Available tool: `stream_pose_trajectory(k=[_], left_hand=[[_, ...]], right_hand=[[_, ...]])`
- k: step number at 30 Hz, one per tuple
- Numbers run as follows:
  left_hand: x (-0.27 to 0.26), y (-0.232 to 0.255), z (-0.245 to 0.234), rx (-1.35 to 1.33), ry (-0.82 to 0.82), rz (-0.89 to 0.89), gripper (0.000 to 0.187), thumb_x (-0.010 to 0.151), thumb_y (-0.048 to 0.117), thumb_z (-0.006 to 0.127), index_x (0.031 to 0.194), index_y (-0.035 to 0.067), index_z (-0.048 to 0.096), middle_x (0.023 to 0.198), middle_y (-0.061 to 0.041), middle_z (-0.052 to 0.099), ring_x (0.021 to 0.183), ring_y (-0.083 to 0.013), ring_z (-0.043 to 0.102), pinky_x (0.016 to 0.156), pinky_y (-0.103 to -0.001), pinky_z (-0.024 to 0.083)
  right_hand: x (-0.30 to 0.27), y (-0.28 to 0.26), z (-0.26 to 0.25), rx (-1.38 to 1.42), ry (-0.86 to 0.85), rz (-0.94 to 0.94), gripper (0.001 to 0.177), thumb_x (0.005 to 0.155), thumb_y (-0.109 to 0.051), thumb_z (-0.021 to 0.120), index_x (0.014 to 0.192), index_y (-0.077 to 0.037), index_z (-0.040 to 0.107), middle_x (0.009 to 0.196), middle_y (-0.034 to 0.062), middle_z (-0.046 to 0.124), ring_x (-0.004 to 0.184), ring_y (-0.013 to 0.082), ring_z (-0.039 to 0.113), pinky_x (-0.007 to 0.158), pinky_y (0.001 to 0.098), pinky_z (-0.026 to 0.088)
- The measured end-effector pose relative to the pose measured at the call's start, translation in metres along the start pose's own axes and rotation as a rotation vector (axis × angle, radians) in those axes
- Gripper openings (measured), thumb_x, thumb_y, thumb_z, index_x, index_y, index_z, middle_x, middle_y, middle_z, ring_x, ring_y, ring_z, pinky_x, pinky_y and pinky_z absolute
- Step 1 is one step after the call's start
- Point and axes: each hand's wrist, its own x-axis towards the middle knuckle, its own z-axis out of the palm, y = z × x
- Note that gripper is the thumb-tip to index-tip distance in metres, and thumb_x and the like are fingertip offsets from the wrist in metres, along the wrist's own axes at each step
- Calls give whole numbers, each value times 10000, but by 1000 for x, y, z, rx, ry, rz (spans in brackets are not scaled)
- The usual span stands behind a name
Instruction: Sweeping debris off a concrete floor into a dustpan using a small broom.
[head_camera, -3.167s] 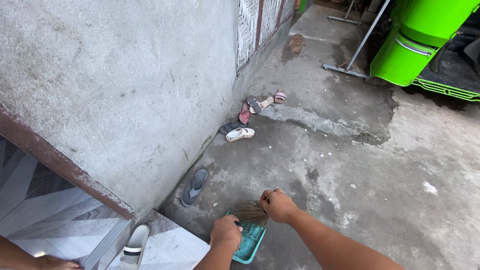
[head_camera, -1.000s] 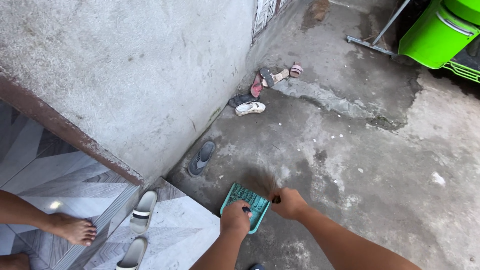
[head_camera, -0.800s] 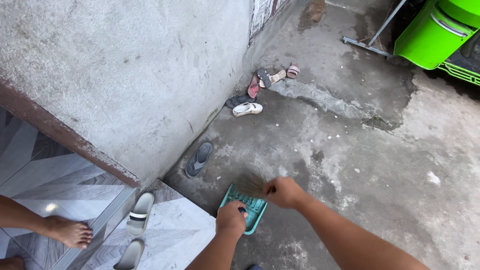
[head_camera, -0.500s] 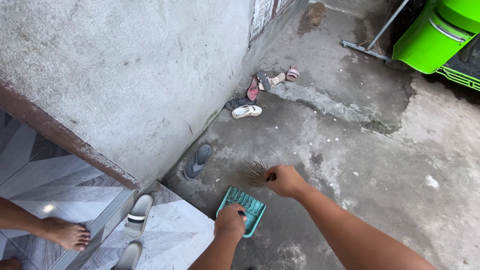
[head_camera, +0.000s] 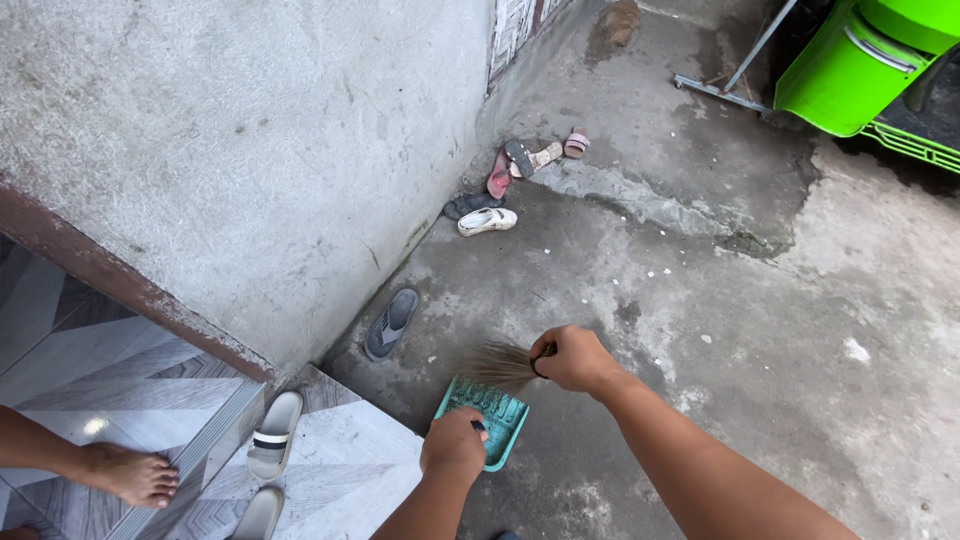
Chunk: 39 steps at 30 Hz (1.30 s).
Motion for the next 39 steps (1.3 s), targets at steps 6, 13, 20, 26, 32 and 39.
stream_pose_trajectory(k=[6,13,20,26,32,39], left_hand=[[-4,9,2,79,-41,18,321,1000,219,619,1317,244,657,1322,-47,669,1213,-261,657,984,-426,562],[-10,16,-11,45,-77,-26,344,988,216,655,1332,228,656,1353,-75,652,1243,-287,640,1010,-434,552],[18,0,6,-1,-9,7,463,920,106,717,1362,221,642,1382,-94,643,1257,-282,647,1049,-382,545],[20,-1,8,-41,12,13,482,918,78,686,1380,203,629,1395,-122,629,1267,-305,632,1062,-392,531],[19,2,13,-60,20,19,475,926,52,636,1379,194,631,1378,-129,644,1255,-301,652,1054,-385,543],[22,13,10,-41,-88,-62,465,984,41,550,1419,197,600,1444,-112,593,1304,-294,610,1092,-401,523]], right_hand=[[11,51,39,-96,40,-84,298,798,-125,744,1095,-111,769,996,56,777,907,162,744,888,309,587],[-15,48,44,-34,-166,27,274,815,-127,747,1086,-125,782,990,27,786,900,142,743,851,316,601],[-1,49,26,227,-69,109,321,833,-86,722,1153,-78,755,916,54,748,738,157,695,685,327,605],[-6,53,29,318,-55,178,320,843,-87,720,1160,-64,750,908,73,740,679,155,674,617,316,601],[-11,52,30,327,-67,192,321,853,-75,720,1173,-76,746,922,65,739,681,138,659,629,309,595],[-7,57,22,290,-94,221,332,871,-51,715,1202,-78,729,941,74,745,669,128,655,627,300,586]])
